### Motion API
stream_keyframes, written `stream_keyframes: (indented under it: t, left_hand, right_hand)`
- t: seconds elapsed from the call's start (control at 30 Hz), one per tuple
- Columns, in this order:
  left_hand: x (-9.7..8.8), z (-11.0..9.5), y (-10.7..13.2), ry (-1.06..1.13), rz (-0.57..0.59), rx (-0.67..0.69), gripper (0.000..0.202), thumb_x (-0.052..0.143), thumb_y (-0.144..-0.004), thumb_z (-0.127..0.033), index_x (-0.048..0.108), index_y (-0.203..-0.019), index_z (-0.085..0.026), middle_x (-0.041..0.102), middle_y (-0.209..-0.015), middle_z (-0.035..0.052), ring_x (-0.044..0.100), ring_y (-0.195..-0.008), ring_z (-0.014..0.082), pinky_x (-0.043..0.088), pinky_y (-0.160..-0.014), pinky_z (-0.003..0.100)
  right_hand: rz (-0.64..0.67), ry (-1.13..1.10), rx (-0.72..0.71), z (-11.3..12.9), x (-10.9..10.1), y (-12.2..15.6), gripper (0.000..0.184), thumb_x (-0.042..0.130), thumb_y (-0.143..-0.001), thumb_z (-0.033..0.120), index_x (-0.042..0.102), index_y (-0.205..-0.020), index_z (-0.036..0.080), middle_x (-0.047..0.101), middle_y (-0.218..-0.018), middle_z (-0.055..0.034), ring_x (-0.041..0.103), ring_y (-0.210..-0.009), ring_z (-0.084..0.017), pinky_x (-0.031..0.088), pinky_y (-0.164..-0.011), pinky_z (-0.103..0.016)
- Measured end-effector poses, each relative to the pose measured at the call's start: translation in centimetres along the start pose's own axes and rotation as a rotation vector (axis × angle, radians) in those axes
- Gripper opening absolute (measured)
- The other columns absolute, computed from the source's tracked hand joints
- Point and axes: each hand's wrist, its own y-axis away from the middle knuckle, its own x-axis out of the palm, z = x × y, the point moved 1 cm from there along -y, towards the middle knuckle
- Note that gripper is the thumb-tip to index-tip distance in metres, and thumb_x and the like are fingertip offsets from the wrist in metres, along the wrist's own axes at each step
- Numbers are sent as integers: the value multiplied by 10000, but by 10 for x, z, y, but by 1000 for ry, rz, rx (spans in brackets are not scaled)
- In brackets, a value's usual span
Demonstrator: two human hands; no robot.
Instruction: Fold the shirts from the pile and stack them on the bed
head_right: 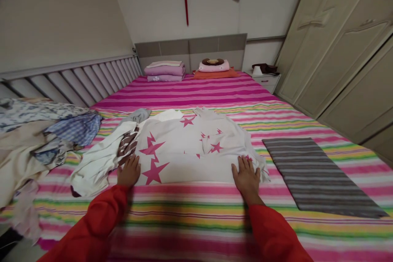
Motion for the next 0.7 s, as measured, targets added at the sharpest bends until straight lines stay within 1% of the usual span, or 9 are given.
stream_keyframes:
  t: [0.07,0.1,0.17,0.23,0.33,0.4,0.47,0.6,0.7]
  left_hand:
    - [-5,-35,8,34,-42,26,513,281,-955,-330,504,-1387,-168,466,-1475,177,387,-1378,359,293,-1058,685]
    - [-4,-59,16,73,-53,113,513,277,-966,-337,489,-1397,-158,459,-1482,172,370,-1394,336,298,-1084,638]
    - [5,-110,38,172,-17,410,508,267,-983,-331,427,-1445,-195,416,-1525,114,332,-1427,256,317,-1125,515]
    - [19,-153,60,216,47,646,490,283,-986,-328,417,-1452,-256,403,-1540,54,323,-1435,226,331,-1127,467]
    - [37,-174,71,213,79,730,470,354,-974,-361,454,-1426,-282,446,-1512,33,359,-1417,236,321,-1137,476]
    - [42,-156,60,190,78,682,485,395,-961,-397,459,-1424,-269,466,-1497,44,375,-1408,250,327,-1134,486]
    - [42,-117,40,148,74,579,508,403,-953,-425,458,-1427,-253,476,-1488,58,383,-1403,263,351,-1116,488]
    - [26,-29,3,38,58,338,516,376,-942,-430,507,-1394,-218,504,-1458,104,419,-1378,287,370,-1094,497]
    - [11,10,-3,2,91,250,510,331,-941,-397,522,-1377,-212,502,-1457,112,427,-1370,302,384,-1061,556]
  right_hand:
    - [8,3,3,1,-1,0,611,246,-950,458,416,-1471,187,373,-1551,-86,298,-1426,-300,239,-1107,-583]
    - [12,3,3,2,-2,0,615,245,-950,458,411,-1473,181,372,-1552,-84,295,-1427,-297,237,-1110,-579]
    - [13,4,0,2,-2,0,614,242,-952,458,409,-1474,181,373,-1551,-81,296,-1427,-291,235,-1114,-573]
    - [12,10,1,2,-2,0,606,248,-952,454,414,-1471,189,375,-1550,-81,296,-1427,-288,239,-1112,-571]
    - [5,16,3,1,-2,1,598,249,-954,447,419,-1468,194,379,-1549,-80,292,-1429,-282,244,-1111,-565]
    - [-4,9,-5,0,-2,1,596,240,-957,452,425,-1465,200,387,-1544,-77,297,-1428,-277,243,-1113,-561]
    - [-15,-3,-14,0,-2,1,595,236,-959,457,434,-1458,202,399,-1537,-76,304,-1424,-274,237,-1116,-557]
    - [-17,-42,-12,3,-5,-2,581,260,-960,440,445,-1449,187,401,-1535,-87,301,-1428,-272,216,-1127,-548]
    - [11,-111,-3,-1,-9,0,561,282,-959,424,462,-1434,184,419,-1521,-99,319,-1424,-269,214,-1131,-553]
